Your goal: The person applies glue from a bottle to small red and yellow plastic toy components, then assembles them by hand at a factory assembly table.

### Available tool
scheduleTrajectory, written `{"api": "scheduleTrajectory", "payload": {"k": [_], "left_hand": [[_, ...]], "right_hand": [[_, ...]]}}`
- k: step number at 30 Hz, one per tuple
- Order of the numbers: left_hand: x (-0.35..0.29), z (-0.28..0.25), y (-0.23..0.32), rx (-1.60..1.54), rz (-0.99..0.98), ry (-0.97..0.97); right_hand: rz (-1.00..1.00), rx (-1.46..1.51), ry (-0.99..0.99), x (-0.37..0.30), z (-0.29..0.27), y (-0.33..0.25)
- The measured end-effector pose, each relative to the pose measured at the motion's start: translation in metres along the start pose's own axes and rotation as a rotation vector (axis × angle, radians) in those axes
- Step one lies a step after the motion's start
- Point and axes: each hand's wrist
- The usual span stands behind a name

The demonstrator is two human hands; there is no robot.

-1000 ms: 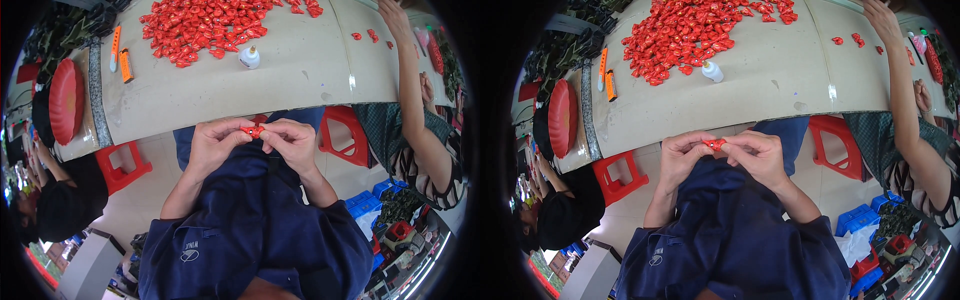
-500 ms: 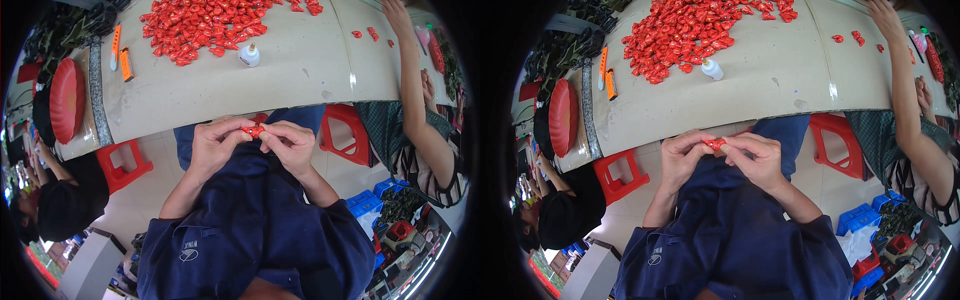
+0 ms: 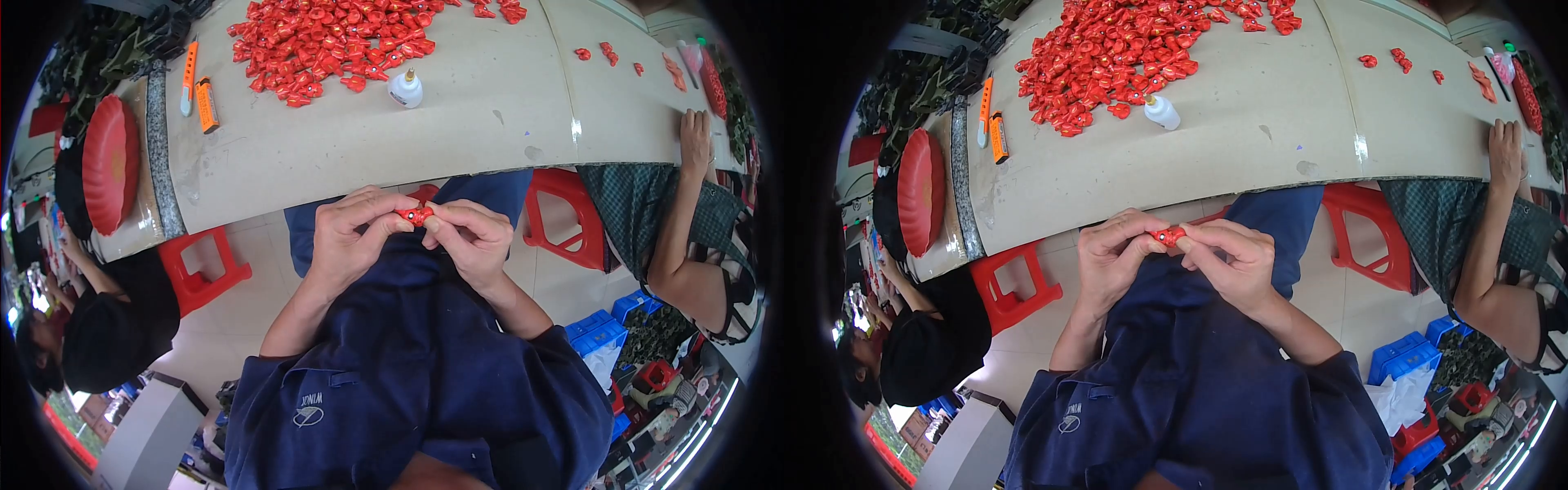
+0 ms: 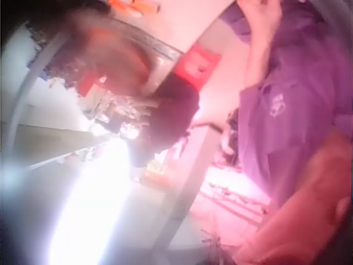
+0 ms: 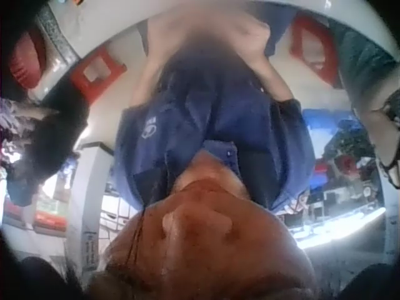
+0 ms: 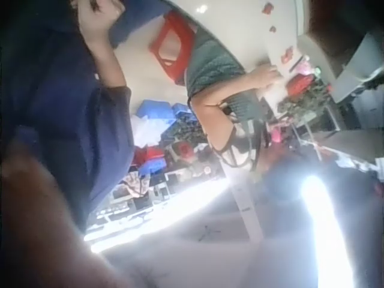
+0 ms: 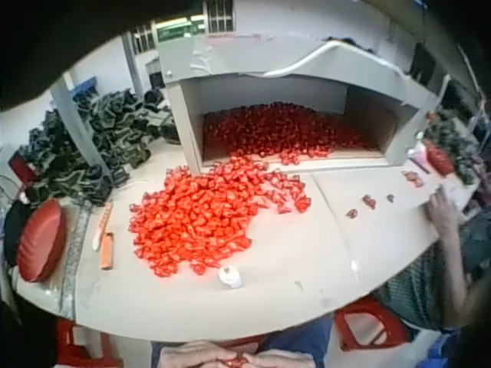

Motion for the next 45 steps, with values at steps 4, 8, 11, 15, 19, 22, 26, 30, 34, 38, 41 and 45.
{"api": "scheduleTrajectory", "payload": {"k": [4, 8, 11, 15, 19, 22, 26, 30, 34, 38, 41, 45], "left_hand": [[-0.002, 0.002, -0.001, -0.044, -0.069, 0.02], [0.0, -0.004, -0.002, 0.017, -0.027, -0.027], [0.003, -0.006, -0.005, 0.026, 0.053, -0.06], [0.002, -0.01, -0.006, 0.054, 0.153, -0.111], [0.001, -0.01, -0.008, 0.089, 0.208, -0.088], [0.0, -0.009, -0.005, 0.114, 0.206, -0.085], [0.001, -0.009, -0.005, 0.112, 0.191, -0.081], [0.003, -0.01, -0.006, 0.077, 0.198, -0.087], [0.005, -0.01, -0.007, 0.071, 0.177, -0.102], [0.006, -0.012, -0.009, 0.044, 0.123, -0.114], [0.006, -0.01, -0.006, -0.003, 0.048, -0.111], [0.005, -0.01, -0.002, -0.112, -0.102, -0.121]], "right_hand": [[-0.037, -0.067, -0.012, -0.002, -0.001, 0.002], [-0.085, -0.208, 0.022, -0.003, 0.003, -0.004], [-0.072, -0.141, 0.018, -0.006, 0.003, -0.001], [-0.037, -0.126, 0.0, -0.008, 0.004, -0.003], [-0.023, -0.057, -0.002, -0.009, 0.004, 0.001], [-0.029, -0.052, -0.013, -0.009, 0.002, 0.002], [-0.032, -0.058, -0.017, -0.009, 0.002, 0.002], [-0.032, -0.075, -0.01, -0.01, 0.003, 0.001], [-0.054, -0.096, 0.006, -0.01, 0.003, 0.003], [-0.06, -0.116, -0.001, -0.007, 0.001, 0.004], [-0.013, -0.069, 0.012, -0.004, 0.002, 0.002], [0.056, -0.015, 0.018, -0.004, 0.0, 0.002]]}}
Point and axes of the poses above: each hand's wrist, its own x-axis towards the middle knuckle, its own z-axis out of the palm, y = z × x, and after that the axes turned 2 degrees about y, right-handed
